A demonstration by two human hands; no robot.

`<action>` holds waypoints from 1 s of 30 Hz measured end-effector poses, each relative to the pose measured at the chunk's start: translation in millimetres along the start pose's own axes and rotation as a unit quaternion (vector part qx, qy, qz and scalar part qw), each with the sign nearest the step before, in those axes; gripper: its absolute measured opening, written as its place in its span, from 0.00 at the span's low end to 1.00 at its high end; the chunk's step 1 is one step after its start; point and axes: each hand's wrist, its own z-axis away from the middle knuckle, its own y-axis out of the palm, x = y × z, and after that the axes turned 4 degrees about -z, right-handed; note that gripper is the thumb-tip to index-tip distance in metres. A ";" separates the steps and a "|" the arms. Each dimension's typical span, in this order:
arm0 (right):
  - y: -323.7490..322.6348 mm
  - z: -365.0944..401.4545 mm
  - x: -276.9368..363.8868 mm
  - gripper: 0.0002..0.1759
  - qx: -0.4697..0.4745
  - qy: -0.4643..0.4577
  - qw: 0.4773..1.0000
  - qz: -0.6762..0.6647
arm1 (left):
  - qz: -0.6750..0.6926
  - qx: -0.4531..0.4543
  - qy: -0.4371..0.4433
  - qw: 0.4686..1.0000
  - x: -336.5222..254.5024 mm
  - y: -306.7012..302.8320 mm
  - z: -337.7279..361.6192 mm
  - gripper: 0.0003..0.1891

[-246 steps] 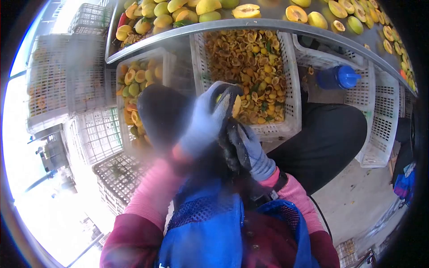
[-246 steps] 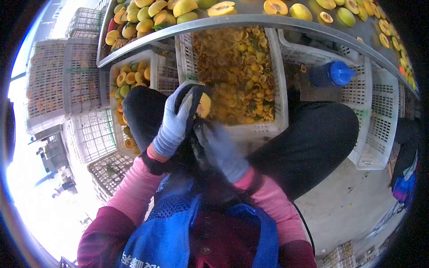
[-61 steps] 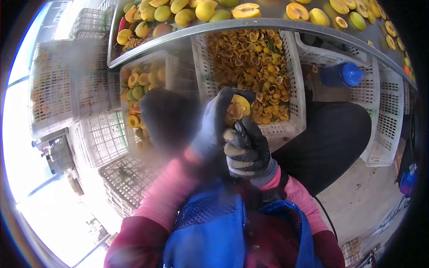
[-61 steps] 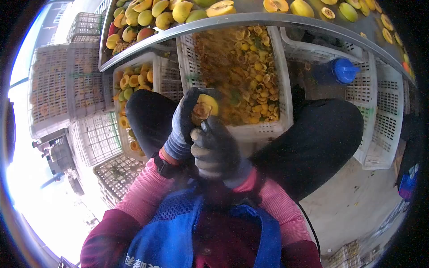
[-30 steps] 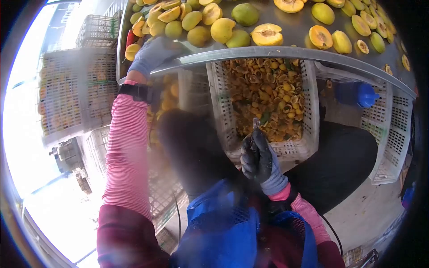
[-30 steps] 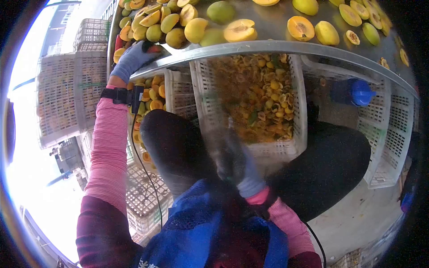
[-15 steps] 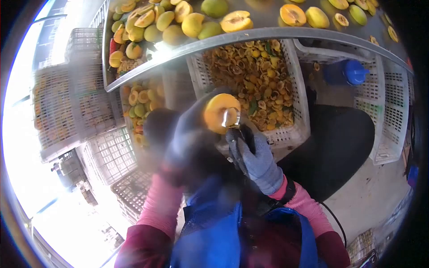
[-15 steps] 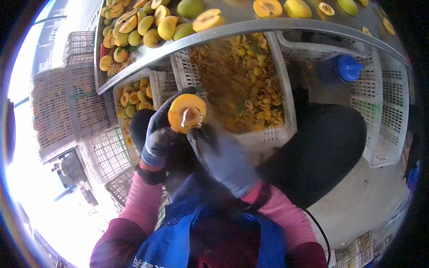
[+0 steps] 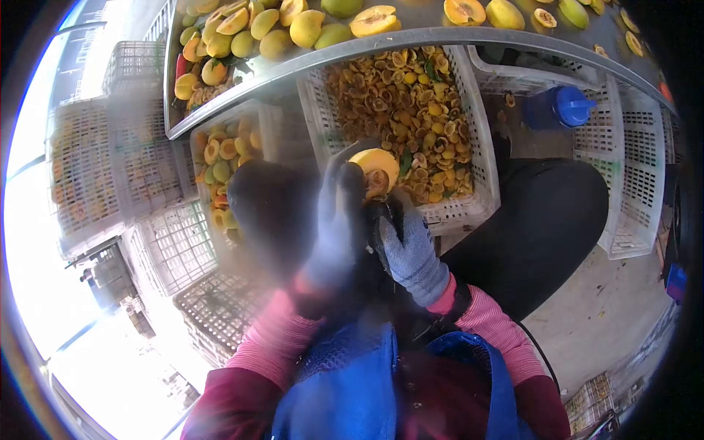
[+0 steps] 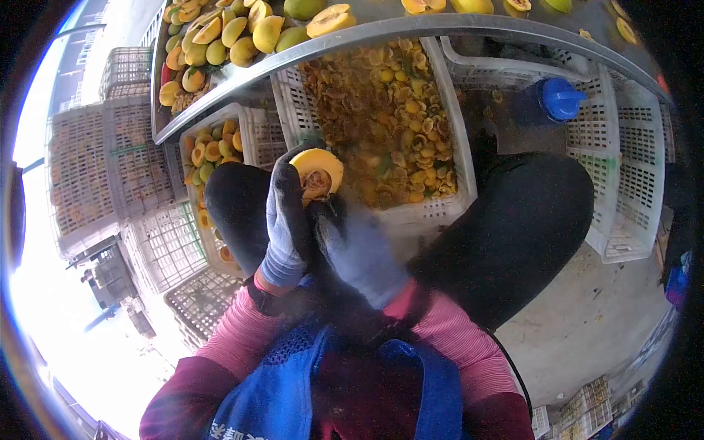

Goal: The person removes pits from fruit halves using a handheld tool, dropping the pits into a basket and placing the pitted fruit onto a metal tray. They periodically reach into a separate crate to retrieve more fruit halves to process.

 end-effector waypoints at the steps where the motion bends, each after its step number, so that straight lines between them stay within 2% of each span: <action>1: 1.6 4.3 -3.2 0.21 0.006 0.009 1.000 -0.006 | 0.009 0.012 0.012 1.000 4.0 -1.7 1.7 0.24; 2: 4.3 9.0 -6.3 0.22 0.012 0.018 1.000 -0.013 | 0.000 0.009 0.035 0.999 8.7 -1.4 3.1 0.24; 4: 3.3 9.2 -4.1 0.23 0.029 0.092 0.987 -0.127 | -0.020 0.002 0.081 0.997 15.3 -0.1 5.6 0.24; 5: -1.7 4.1 4.4 0.22 0.043 0.155 0.959 -0.232 | -0.032 0.036 0.051 0.998 12.5 -4.1 10.2 0.29; 7: -4.3 3.3 9.6 0.21 0.054 0.197 0.929 -0.308 | -0.025 0.034 0.061 0.997 21.0 -4.1 13.1 0.29; 8: -4.8 5.6 7.2 0.20 0.051 0.176 0.942 -0.281 | -0.021 0.034 0.068 0.997 28.3 -4.4 12.8 0.29; 9: -5.0 7.5 -0.1 0.20 0.063 0.153 0.957 -0.237 | -0.059 0.035 0.114 0.991 39.3 -10.7 10.4 0.25; 11: -5.0 8.8 -17.5 0.18 0.100 0.103 0.981 -0.129 | -0.081 0.110 0.066 0.988 23.8 -19.7 6.0 0.25; 12: -4.8 11.1 -22.0 0.18 0.109 0.094 0.983 -0.116 | -0.093 0.145 0.040 0.984 17.3 -25.6 4.5 0.25; 14: -11.1 -0.2 2.5 0.17 0.109 0.093 0.980 -0.138 | 0.044 0.198 -0.067 0.977 14.0 -44.6 -9.6 0.22; 16: -5.9 1.8 4.2 0.15 0.097 0.095 0.971 -0.196 | -0.010 0.132 -0.094 0.987 5.8 -43.1 -7.9 0.22; 17: 5.3 6.6 -7.4 0.15 0.094 0.089 0.968 -0.217 | -0.016 0.133 -0.085 0.987 6.2 -41.7 -6.3 0.21; 19: 3.8 12.1 -15.9 0.16 0.154 0.198 0.891 -0.379 | -0.028 0.141 -0.067 0.987 6.7 -39.2 -2.8 0.20; 20: -13.0 1.6 7.5 0.18 0.210 0.305 0.780 -0.504 | -0.034 0.146 -0.056 0.987 6.4 -38.5 -1.7 0.19; 21: -22.1 -4.1 19.8 0.20 0.257 0.400 0.637 -0.607 | -0.039 0.153 -0.045 0.986 4.1 -38.4 -0.7 0.19; 22: -17.8 -2.7 14.7 0.21 0.280 0.405 0.530 -0.690 | -0.044 0.158 -0.034 0.986 3.3 -38.8 0.4 0.19; 23: -9.2 0.7 6.1 0.22 0.298 0.405 0.412 -0.760 | 0.013 0.139 -0.030 0.990 11.1 -35.3 2.4 0.17; 24: -3.2 1.8 1.9 0.24 0.312 0.395 0.286 -0.815 | 0.041 0.126 -0.061 0.989 18.4 -34.2 3.3 0.17; 26: -1.3 5.2 5.2 0.24 0.277 0.401 0.254 -0.836 | 0.096 0.101 -0.119 0.983 39.4 -35.8 5.2 0.17; 27: -1.4 6.3 7.2 0.24 0.258 0.402 0.239 -0.846 | 0.050 0.086 -0.065 0.993 58.7 -36.7 5.7 0.18; 28: -2.2 2.3 8.6 0.24 0.284 0.367 0.229 -0.856 | 0.002 0.065 -0.013 0.998 61.7 -33.9 3.8 0.19; 29: -3.7 -3.6 9.8 0.24 0.309 0.332 0.219 -0.864 | 0.077 0.042 -0.050 0.995 63.7 -26.9 5.6 0.19; 30: -4.7 -7.8 9.5 0.24 0.333 0.299 0.206 -0.870 | 0.210 0.031 -0.128 0.969 63.1 -27.0 10.6 0.19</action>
